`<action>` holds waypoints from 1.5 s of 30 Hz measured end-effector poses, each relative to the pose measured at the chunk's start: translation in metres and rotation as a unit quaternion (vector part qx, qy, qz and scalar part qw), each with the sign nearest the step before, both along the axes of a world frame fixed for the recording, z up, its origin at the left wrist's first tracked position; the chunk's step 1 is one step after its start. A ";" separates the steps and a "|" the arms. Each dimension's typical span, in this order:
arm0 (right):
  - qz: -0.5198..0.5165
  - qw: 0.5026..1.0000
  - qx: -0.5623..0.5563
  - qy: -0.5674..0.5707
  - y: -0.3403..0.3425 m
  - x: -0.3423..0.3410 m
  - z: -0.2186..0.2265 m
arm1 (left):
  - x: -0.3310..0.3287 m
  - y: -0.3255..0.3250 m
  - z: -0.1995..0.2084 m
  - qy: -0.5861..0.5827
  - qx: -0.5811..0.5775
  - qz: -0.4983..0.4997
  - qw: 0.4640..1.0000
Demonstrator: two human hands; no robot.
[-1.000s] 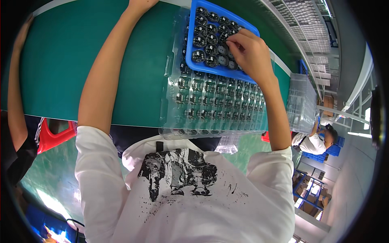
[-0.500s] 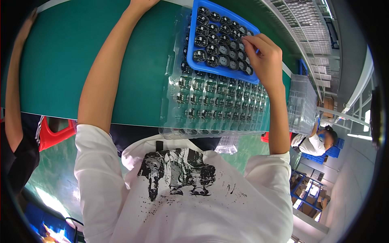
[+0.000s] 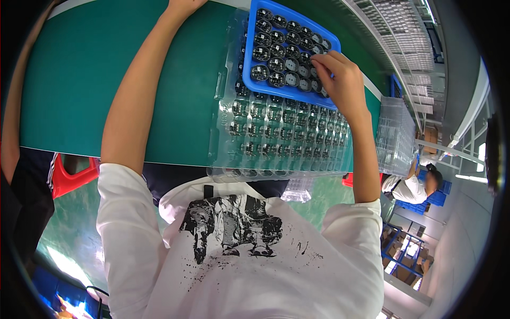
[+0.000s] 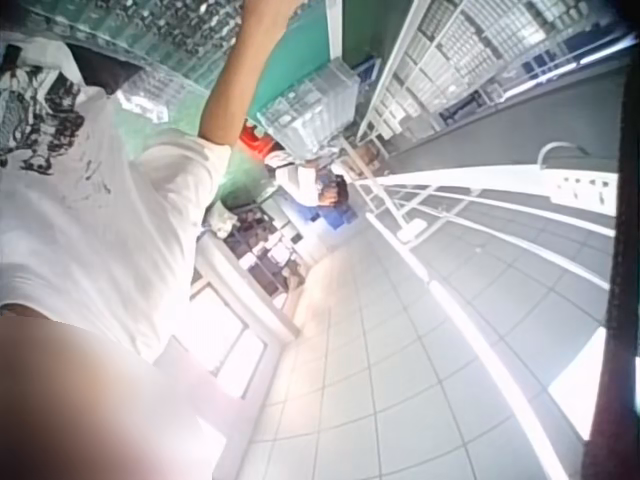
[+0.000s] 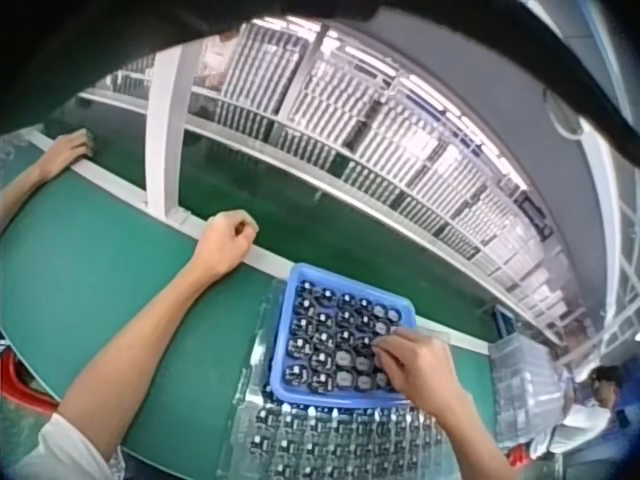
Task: Manually picking small electronic components from a blue tray and placing them into a transparent grid-like holder on an assembly line.
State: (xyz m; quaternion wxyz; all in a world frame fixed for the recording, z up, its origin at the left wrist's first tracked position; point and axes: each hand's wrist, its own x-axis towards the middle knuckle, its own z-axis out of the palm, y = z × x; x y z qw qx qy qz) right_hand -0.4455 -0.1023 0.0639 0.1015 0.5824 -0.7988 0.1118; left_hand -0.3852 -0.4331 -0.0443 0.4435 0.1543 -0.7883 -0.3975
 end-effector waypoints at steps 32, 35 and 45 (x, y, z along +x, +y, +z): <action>-0.207 0.933 0.140 -0.259 0.136 0.052 0.034 | 0.001 -0.006 0.000 -0.007 -0.003 -0.008 1.000; -0.248 0.910 0.177 -0.282 0.164 0.068 0.006 | -0.001 -0.005 -0.001 -0.004 0.025 -0.027 0.999; -0.199 0.964 0.015 -0.176 0.168 0.096 0.007 | 0.001 -0.006 -0.003 0.005 -0.001 -0.019 1.000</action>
